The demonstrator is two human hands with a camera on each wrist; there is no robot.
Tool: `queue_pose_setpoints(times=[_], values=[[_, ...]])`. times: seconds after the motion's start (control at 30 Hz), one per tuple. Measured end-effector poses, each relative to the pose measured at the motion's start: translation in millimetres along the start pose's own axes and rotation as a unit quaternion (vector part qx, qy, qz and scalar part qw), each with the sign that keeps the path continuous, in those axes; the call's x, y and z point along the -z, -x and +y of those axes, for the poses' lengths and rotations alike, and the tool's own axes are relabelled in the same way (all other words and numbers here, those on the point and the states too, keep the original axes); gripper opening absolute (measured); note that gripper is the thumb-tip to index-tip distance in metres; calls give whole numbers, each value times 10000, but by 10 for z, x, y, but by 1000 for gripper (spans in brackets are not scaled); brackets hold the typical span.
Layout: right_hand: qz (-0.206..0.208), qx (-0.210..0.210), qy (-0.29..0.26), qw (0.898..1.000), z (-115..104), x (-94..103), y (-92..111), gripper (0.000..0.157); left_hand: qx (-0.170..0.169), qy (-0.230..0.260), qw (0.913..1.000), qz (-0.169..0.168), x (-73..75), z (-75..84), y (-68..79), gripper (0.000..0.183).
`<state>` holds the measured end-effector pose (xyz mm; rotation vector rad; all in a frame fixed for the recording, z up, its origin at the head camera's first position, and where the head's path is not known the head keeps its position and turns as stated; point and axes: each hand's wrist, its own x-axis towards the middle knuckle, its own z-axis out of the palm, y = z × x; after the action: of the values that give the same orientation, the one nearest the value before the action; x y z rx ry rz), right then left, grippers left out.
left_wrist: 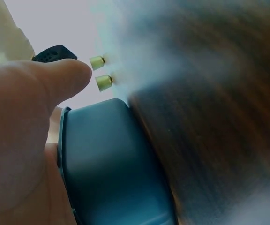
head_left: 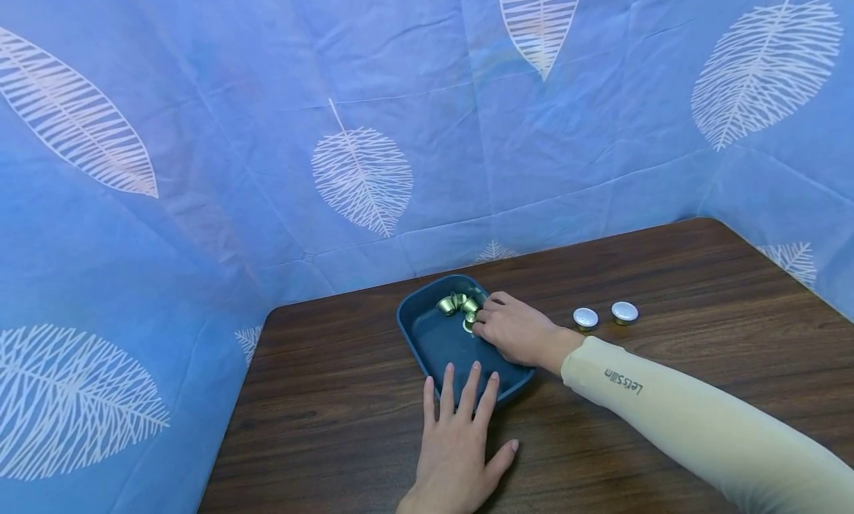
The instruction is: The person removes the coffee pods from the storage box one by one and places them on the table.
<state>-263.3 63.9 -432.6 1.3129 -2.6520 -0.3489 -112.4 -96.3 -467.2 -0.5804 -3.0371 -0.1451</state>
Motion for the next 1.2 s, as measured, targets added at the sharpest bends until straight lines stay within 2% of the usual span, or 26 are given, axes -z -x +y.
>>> queue_pose_setpoints(times=[0.6,1.2], values=[[236,-125,-188,9995,-17,-24,12,27,-46,-28,9999,121,-29,-12,-6,85],[183,-171,-255,9994,-18,-17,26,28,-103,109,9998,114,-11,-20,4,84]])
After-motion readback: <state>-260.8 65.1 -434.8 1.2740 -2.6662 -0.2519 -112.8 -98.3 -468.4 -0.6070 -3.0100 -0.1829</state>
